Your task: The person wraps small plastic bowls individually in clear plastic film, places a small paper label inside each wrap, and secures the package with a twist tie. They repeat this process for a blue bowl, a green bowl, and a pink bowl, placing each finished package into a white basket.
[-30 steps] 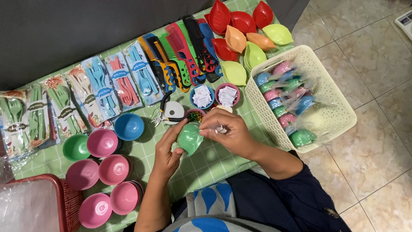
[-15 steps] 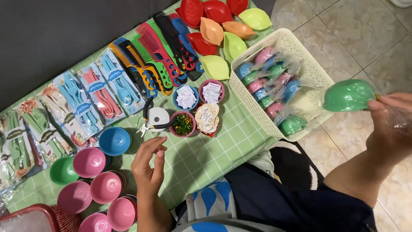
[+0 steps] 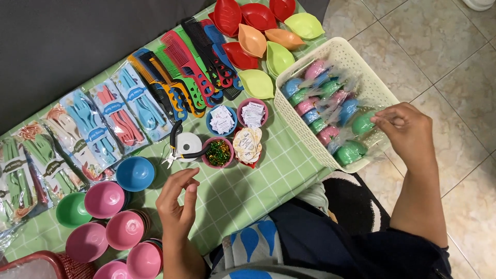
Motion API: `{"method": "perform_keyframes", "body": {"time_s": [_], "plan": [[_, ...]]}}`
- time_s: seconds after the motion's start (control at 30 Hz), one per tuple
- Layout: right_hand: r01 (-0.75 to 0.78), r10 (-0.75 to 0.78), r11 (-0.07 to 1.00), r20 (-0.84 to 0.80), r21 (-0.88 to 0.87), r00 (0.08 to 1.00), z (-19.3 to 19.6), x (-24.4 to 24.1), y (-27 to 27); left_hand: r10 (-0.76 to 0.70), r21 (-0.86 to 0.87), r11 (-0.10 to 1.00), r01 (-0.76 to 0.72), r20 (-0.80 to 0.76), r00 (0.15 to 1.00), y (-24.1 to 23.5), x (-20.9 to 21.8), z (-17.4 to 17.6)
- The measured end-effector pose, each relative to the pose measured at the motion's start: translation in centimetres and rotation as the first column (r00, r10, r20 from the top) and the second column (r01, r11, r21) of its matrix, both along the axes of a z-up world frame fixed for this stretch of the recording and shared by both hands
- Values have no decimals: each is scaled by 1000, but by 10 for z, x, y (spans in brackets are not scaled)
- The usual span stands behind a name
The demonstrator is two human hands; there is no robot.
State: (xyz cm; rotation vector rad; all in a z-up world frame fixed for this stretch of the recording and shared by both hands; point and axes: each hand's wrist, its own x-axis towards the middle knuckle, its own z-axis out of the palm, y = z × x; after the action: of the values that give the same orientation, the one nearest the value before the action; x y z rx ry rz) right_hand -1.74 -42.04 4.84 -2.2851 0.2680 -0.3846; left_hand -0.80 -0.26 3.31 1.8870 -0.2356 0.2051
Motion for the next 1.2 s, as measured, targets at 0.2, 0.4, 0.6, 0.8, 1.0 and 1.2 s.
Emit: {"method": "perform_keyframes", "body": {"time_s": [0.2,0.4,0.6,0.8,1.0,1.2], "plan": [[28,-28,999,-8,16,1000,-12,10,6,-3,3,1000,3,1,1000,0,1,0],[26,-18,996,-92,80,996,10,2,7,-18,4,1000,18,-5,1000,0,2,1],[-150,-98,881,-484,-448,870,22,0,0,-49,2,999,49,-30,998,-2,3,4],[-459,-197,763,-840,-456,506,-9,30,-13,-55,14,998,56,-27,998,-2,3,3],[-511,-111,726,-811,-461,574,-37,34,-31,-52,13,999,52,-39,998,-2,5,4],[-531,-151,714,-841,-456,520,-31,40,-15,-66,32,997,68,-52,996,-3,6,2]]}}
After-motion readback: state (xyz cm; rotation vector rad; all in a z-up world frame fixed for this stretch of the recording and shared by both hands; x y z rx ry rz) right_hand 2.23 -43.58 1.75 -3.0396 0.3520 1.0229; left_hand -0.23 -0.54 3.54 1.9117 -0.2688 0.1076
